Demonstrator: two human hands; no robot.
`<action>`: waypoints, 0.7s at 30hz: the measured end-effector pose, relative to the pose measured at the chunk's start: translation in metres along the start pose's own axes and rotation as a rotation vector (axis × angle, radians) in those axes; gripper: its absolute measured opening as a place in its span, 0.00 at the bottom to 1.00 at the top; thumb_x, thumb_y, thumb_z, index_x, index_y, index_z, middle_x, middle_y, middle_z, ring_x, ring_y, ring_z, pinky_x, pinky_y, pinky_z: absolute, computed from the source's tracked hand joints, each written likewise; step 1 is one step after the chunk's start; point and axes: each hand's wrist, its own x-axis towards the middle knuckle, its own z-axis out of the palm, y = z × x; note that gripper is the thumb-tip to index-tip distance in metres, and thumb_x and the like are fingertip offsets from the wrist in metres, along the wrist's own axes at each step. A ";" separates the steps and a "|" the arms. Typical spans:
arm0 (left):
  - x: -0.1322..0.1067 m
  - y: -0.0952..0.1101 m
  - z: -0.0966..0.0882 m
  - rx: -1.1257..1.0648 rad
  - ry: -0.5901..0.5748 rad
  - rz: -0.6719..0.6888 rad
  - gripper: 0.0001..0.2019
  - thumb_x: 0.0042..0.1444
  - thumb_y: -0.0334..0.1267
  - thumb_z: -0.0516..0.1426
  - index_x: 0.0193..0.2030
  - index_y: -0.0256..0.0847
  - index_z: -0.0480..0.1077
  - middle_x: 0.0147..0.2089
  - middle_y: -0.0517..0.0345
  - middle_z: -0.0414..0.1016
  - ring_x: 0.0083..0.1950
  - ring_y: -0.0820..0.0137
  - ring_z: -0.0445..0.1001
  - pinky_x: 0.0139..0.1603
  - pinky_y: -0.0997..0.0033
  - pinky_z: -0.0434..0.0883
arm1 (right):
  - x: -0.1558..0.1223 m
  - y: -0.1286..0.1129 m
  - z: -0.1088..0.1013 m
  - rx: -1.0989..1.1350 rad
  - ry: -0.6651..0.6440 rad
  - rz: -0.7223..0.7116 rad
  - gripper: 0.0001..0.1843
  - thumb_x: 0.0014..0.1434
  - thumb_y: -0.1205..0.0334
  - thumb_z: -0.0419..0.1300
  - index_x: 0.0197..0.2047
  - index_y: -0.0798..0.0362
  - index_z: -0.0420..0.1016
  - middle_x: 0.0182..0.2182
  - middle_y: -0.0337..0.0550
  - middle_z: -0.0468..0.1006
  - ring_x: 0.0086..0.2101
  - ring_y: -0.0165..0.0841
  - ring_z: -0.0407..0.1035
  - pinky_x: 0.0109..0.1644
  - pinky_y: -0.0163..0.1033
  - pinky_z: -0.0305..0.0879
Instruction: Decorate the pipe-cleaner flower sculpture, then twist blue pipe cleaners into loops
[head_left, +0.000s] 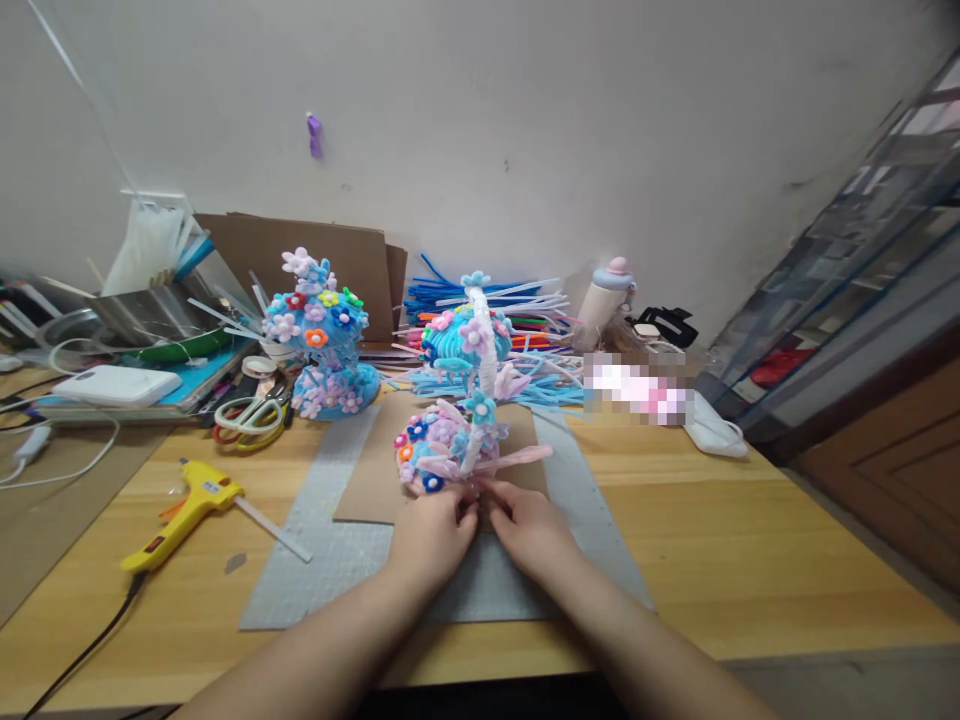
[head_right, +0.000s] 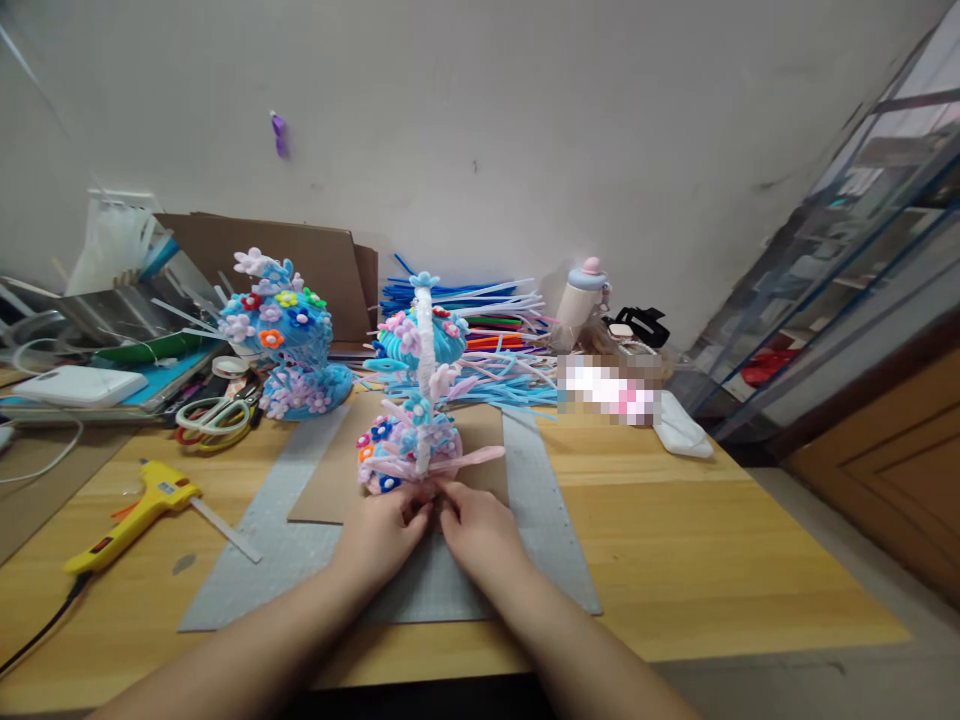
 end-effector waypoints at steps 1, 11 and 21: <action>0.000 0.000 0.000 0.009 -0.003 0.003 0.10 0.56 0.41 0.50 0.38 0.46 0.73 0.34 0.57 0.77 0.34 0.65 0.73 0.29 0.71 0.56 | 0.000 0.000 0.000 -0.030 -0.010 0.007 0.21 0.58 0.60 0.50 0.55 0.39 0.69 0.43 0.44 0.78 0.41 0.43 0.72 0.40 0.44 0.63; -0.008 -0.009 -0.010 -0.009 -0.014 -0.041 0.09 0.55 0.40 0.51 0.35 0.43 0.72 0.29 0.58 0.75 0.30 0.69 0.71 0.28 0.74 0.56 | -0.004 0.001 -0.001 0.042 -0.009 -0.026 0.23 0.56 0.62 0.51 0.55 0.42 0.68 0.37 0.43 0.79 0.35 0.38 0.72 0.36 0.39 0.61; -0.002 -0.019 -0.012 -0.264 -0.001 -0.099 0.07 0.56 0.37 0.50 0.35 0.40 0.68 0.29 0.58 0.74 0.31 0.69 0.70 0.30 0.73 0.59 | -0.021 0.021 -0.026 0.239 -0.005 -0.006 0.15 0.57 0.57 0.52 0.43 0.49 0.76 0.35 0.44 0.78 0.35 0.37 0.70 0.40 0.40 0.63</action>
